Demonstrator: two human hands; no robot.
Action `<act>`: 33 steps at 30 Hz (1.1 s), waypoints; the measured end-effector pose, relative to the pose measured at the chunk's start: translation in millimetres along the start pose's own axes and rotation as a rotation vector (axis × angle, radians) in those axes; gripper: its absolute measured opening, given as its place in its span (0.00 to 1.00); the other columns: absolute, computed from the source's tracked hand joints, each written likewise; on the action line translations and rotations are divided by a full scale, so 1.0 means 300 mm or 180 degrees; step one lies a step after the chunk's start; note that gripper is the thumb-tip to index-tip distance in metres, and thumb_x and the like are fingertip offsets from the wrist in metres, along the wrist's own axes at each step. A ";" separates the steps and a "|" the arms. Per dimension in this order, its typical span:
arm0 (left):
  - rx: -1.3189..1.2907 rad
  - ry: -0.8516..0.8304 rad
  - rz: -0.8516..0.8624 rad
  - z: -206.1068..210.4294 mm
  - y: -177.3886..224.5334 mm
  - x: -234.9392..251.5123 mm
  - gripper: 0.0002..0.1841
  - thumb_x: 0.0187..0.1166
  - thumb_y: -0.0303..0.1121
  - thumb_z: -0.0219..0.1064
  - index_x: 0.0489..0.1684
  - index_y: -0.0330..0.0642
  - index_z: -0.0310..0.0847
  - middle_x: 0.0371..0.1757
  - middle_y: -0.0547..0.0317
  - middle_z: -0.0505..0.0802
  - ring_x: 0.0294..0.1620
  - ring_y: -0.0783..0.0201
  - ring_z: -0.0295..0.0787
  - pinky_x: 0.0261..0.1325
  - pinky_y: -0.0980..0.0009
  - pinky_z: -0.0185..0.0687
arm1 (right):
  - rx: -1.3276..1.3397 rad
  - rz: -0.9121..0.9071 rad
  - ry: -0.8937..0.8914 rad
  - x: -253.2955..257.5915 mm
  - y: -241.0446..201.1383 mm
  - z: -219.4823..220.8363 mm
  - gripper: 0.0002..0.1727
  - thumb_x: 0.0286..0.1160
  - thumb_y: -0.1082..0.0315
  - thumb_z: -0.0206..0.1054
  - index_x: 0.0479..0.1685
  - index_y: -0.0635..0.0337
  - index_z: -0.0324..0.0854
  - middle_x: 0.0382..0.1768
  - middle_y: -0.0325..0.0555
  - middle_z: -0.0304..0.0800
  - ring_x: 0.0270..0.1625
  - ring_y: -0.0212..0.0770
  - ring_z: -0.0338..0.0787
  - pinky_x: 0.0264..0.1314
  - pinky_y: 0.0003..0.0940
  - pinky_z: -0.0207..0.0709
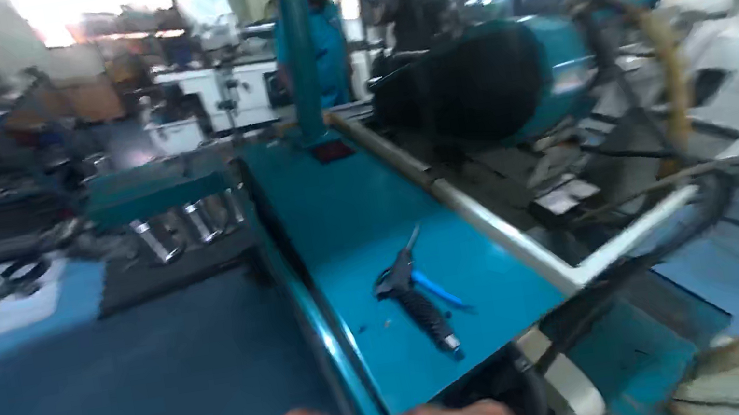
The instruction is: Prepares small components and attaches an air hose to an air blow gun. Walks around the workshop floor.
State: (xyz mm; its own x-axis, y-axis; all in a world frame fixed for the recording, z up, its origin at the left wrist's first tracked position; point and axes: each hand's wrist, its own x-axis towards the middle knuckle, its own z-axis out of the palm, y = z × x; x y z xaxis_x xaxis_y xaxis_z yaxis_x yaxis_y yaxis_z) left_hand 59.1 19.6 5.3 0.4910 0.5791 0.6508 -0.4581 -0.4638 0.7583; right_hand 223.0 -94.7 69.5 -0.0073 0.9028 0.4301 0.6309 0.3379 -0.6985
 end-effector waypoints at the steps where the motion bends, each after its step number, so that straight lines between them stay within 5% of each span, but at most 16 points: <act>1: 0.0047 0.0017 0.0021 0.005 0.005 0.004 0.09 0.87 0.38 0.65 0.57 0.52 0.88 0.49 0.76 0.93 0.51 0.84 0.87 0.53 0.86 0.83 | -0.0037 -0.0044 -0.0038 0.002 -0.001 -0.003 0.22 0.93 0.60 0.53 0.44 0.70 0.86 0.31 0.54 0.91 0.31 0.41 0.90 0.31 0.35 0.81; 10: 0.0028 0.0119 0.0348 0.018 0.004 0.004 0.11 0.88 0.38 0.64 0.50 0.38 0.84 0.40 0.63 0.89 0.42 0.83 0.84 0.45 0.89 0.80 | -0.0289 -0.0371 -0.0185 0.005 0.019 -0.007 0.22 0.91 0.56 0.58 0.39 0.68 0.84 0.26 0.52 0.82 0.27 0.39 0.81 0.28 0.28 0.71; 33: 0.0698 0.0057 0.0669 0.023 0.028 0.013 0.12 0.87 0.35 0.64 0.45 0.33 0.83 0.37 0.55 0.86 0.37 0.78 0.82 0.41 0.88 0.78 | -0.0613 -0.0565 -0.0109 0.012 0.039 -0.016 0.25 0.94 0.55 0.51 0.35 0.65 0.81 0.22 0.50 0.78 0.25 0.40 0.78 0.26 0.28 0.68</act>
State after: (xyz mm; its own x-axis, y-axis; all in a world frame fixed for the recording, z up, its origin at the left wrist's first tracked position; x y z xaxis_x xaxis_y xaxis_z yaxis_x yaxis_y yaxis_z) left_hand 62.3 13.4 14.4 0.3884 0.4660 0.7950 -0.3763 -0.7073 0.5984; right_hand 234.0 -88.9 65.6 -0.1552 0.8435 0.5143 0.7534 0.4378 -0.4907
